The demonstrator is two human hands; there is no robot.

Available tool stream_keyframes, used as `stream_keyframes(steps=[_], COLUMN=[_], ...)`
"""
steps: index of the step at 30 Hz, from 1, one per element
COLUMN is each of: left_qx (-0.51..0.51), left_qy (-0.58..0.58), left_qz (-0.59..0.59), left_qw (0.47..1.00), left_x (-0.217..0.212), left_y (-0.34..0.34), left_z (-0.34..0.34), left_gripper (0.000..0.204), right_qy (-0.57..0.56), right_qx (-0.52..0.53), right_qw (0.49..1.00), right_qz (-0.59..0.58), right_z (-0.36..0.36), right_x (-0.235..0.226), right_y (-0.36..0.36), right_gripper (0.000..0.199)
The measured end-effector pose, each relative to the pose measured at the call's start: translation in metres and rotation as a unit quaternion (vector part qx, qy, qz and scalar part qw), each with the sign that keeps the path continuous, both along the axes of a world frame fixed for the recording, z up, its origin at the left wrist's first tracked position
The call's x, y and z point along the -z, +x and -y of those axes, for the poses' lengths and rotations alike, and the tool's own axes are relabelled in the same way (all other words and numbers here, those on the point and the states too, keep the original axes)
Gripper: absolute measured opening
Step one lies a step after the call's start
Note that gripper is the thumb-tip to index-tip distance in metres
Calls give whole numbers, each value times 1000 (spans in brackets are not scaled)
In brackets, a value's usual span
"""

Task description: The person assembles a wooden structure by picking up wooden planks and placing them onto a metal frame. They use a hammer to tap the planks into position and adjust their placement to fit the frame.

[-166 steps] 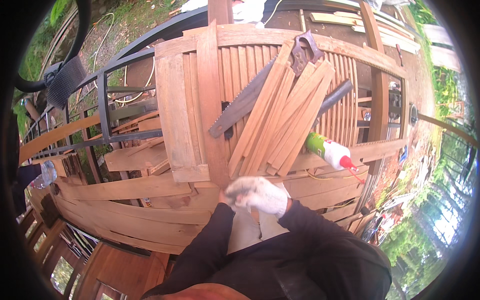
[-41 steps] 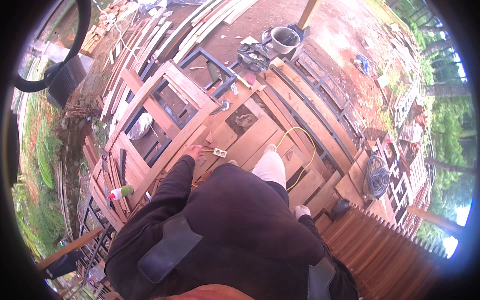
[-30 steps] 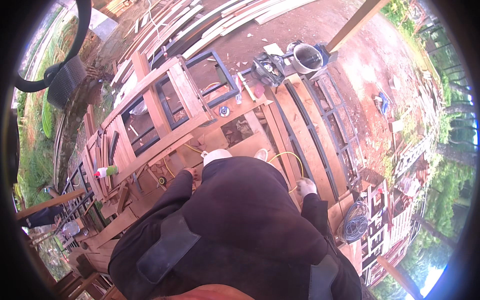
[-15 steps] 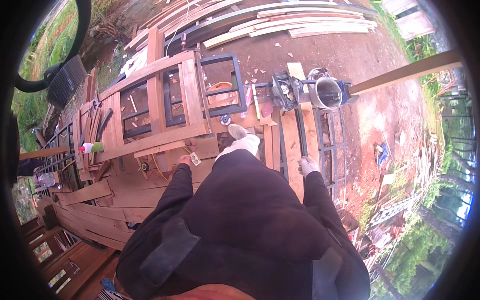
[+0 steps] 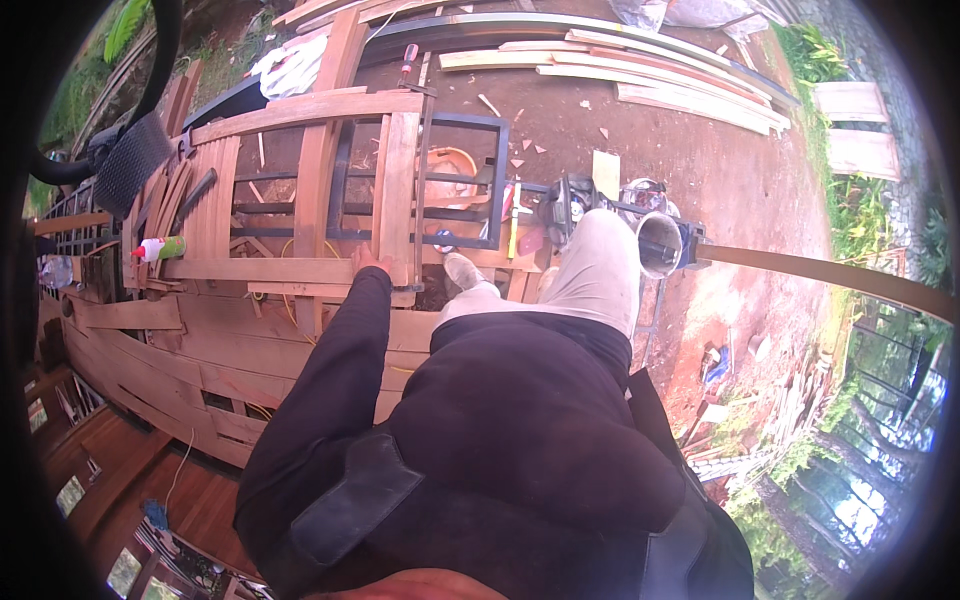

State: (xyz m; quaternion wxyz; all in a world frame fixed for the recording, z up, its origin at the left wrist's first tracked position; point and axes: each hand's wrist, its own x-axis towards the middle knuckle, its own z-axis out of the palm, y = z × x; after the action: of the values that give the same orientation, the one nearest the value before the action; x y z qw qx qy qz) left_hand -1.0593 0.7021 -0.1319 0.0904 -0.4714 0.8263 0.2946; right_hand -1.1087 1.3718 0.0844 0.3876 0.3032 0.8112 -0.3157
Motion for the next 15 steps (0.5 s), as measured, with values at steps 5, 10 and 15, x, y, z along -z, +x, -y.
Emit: stream_keyframes(steps=[5,10,15], left_qx=[75,46,37], left_qy=[42,65,89], left_qz=[84,82,52], left_qw=[993,993,994], left_x=[19,14,-3], left_y=[2,1,0], left_z=[-12,-19,-17], left_gripper=[96,100,96], right_qy=[52,66,-3], right_qx=[-60,-128,-180], right_qw=[996,986,978], right_qz=[-48,-86,-101], right_z=[-14,8,72], right_x=[-30,-39,-8], right_y=[-72,-157,-234], right_gripper=[32,31,30])
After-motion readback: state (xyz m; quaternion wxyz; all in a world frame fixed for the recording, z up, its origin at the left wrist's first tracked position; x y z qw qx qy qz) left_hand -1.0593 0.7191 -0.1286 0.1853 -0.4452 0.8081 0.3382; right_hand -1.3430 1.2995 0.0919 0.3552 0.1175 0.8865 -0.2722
